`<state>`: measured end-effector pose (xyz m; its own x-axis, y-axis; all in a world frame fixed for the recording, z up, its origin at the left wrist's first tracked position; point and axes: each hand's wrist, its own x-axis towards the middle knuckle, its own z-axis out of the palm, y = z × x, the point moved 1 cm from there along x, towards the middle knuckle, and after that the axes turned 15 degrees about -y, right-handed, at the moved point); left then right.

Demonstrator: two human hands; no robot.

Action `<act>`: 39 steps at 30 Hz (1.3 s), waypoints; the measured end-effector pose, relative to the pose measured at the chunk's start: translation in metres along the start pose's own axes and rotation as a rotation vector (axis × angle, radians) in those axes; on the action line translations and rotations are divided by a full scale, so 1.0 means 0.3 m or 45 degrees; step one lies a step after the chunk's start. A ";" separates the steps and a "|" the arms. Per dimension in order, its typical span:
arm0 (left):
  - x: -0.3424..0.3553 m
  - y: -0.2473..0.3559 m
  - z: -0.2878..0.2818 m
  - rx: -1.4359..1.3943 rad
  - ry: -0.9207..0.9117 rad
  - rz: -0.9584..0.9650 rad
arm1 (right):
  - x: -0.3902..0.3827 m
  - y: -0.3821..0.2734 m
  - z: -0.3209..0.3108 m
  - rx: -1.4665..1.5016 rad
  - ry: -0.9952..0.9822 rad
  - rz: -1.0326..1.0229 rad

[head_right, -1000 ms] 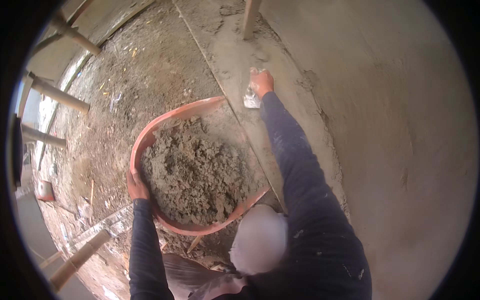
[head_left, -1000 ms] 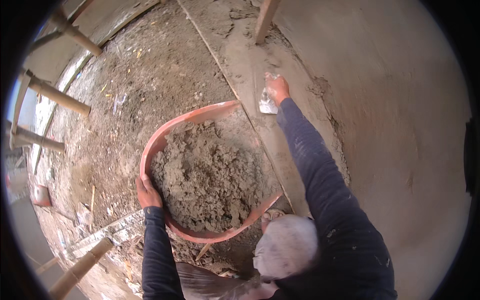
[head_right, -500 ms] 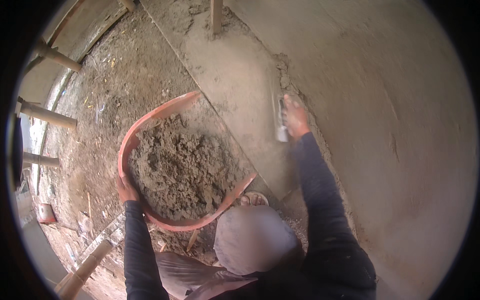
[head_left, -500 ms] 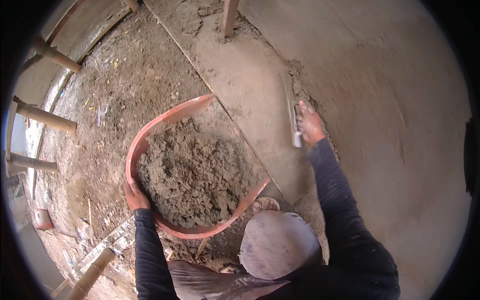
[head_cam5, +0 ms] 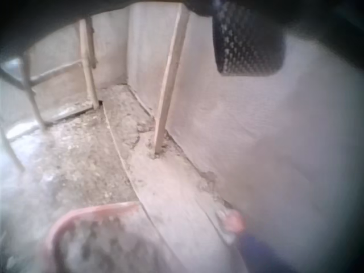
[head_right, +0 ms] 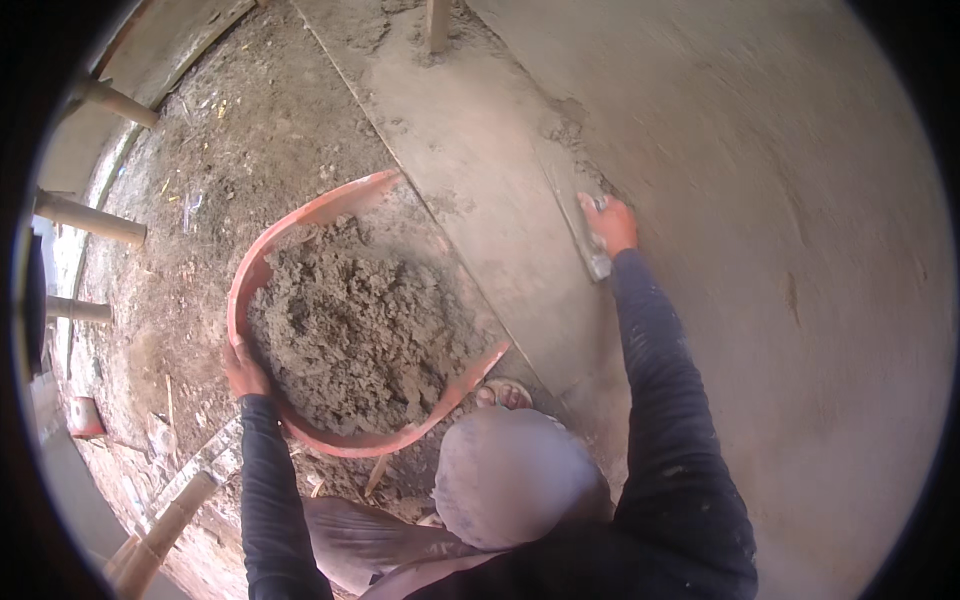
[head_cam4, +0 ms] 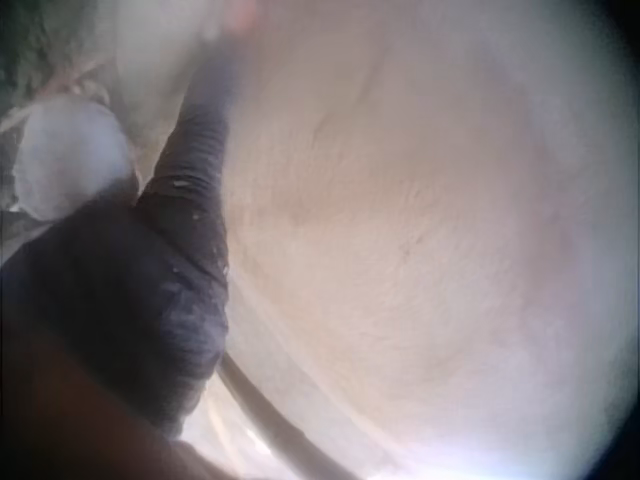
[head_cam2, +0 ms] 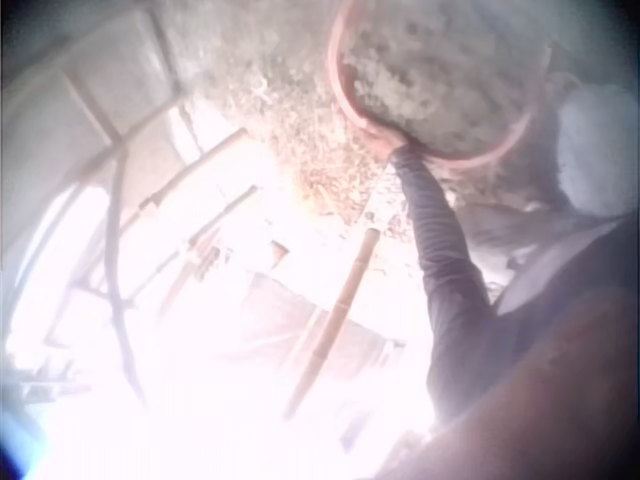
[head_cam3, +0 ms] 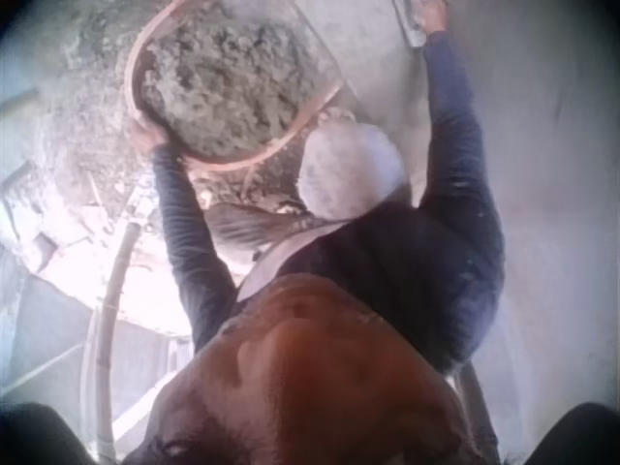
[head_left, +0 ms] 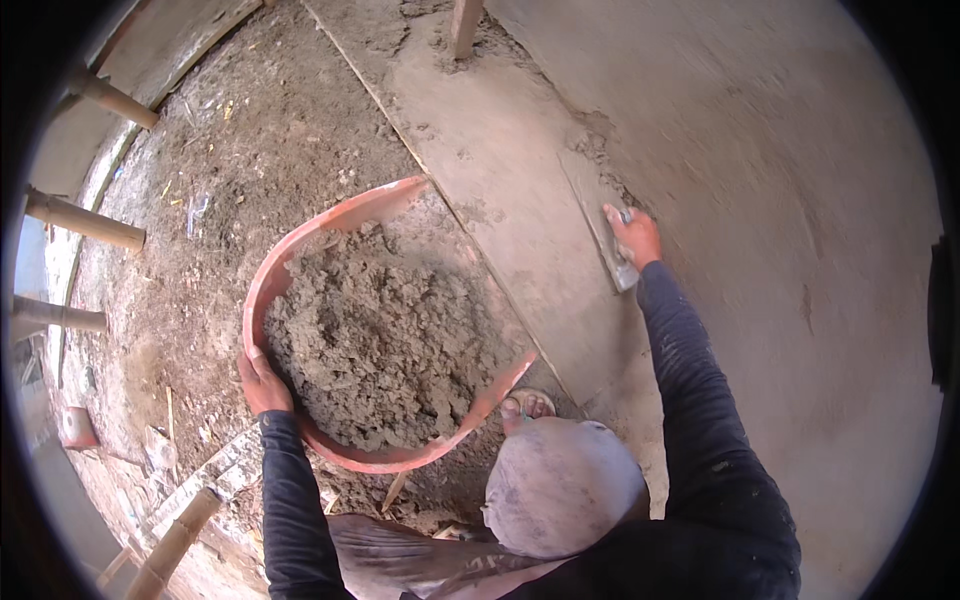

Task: The person applies wet concrete to a lower section of a wall using a trowel, scooping the material from a red plastic container and spreading it over the surface.

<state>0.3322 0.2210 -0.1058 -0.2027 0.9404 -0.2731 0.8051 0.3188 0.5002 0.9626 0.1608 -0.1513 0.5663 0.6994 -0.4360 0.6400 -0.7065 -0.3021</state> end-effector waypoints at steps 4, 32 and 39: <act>0.019 -0.013 0.037 0.008 0.105 0.094 | 0.236 -0.116 -0.018 -0.017 0.092 -0.042; -0.001 0.040 0.024 -0.121 -0.020 -0.017 | 0.014 -0.130 -0.286 -0.266 -0.460 0.124; 0.025 -0.020 0.020 -0.086 0.001 0.021 | 0.353 -0.306 -0.156 -0.242 -0.306 -0.056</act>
<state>0.3291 0.2254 -0.1157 -0.1904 0.9456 -0.2638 0.7691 0.3107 0.5586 0.9881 0.3047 -0.1302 0.4113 0.6676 -0.6206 0.7596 -0.6273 -0.1714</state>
